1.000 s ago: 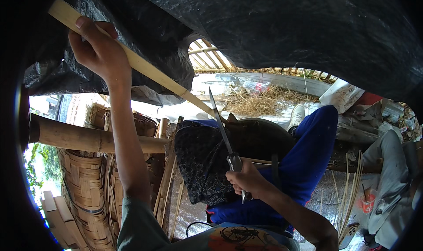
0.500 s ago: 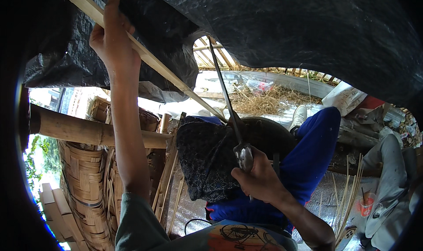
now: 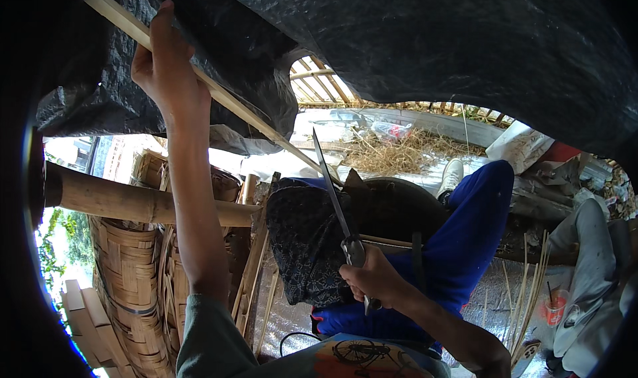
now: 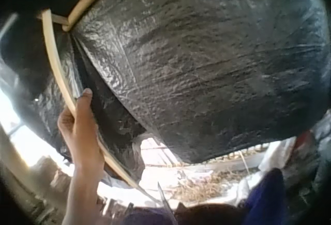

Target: Splitting bamboo strips using a large knife in a workshop environment.

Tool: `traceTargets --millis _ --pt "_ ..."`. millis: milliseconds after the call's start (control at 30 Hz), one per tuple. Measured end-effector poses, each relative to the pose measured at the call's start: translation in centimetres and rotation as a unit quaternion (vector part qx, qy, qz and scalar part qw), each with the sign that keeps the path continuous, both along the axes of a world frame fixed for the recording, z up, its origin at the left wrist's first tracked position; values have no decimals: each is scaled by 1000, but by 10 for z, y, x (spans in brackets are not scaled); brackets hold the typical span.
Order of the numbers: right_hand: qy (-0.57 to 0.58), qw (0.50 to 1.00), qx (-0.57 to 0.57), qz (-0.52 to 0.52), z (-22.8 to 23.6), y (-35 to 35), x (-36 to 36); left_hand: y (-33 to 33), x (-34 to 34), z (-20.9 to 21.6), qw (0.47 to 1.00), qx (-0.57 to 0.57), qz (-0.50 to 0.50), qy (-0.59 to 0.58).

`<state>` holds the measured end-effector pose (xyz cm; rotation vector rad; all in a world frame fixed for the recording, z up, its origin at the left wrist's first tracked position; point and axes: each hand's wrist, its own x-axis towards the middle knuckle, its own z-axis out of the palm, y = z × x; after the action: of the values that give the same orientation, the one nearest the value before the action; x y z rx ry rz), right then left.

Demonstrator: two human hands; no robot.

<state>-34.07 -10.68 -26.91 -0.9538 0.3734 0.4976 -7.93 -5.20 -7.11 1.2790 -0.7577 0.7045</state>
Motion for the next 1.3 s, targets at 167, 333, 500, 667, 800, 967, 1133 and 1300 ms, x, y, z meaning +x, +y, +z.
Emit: traceTargets --millis 167,333,500,667,800,967,1133,1300 --pt "-89 988 -123 -2 31 -15 3 1 -5 9 999 16 -42 11" --pt "-79 985 -153 -26 41 -26 6 18 -14 7 990 73 -93 78" --pt "-59 983 -171 -34 38 -36 -2 27 -18 5 998 28 6 61" --pt "-52 982 -178 -23 39 -35 -3 49 -17 6 993 18 -45 103" --pt "-56 982 -178 -9 41 -33 -5 67 -15 -1 977 28 -194 79" --pt "-214 946 -239 -45 54 -18 -3 46 -27 0 997 9 -20 75" --pt "-158 976 -147 -37 20 14 2 32 -25 -3 994 23 91 48" --pt "-10 999 -46 20 11 -3 12 31 -22 -3 992 18 114 59"
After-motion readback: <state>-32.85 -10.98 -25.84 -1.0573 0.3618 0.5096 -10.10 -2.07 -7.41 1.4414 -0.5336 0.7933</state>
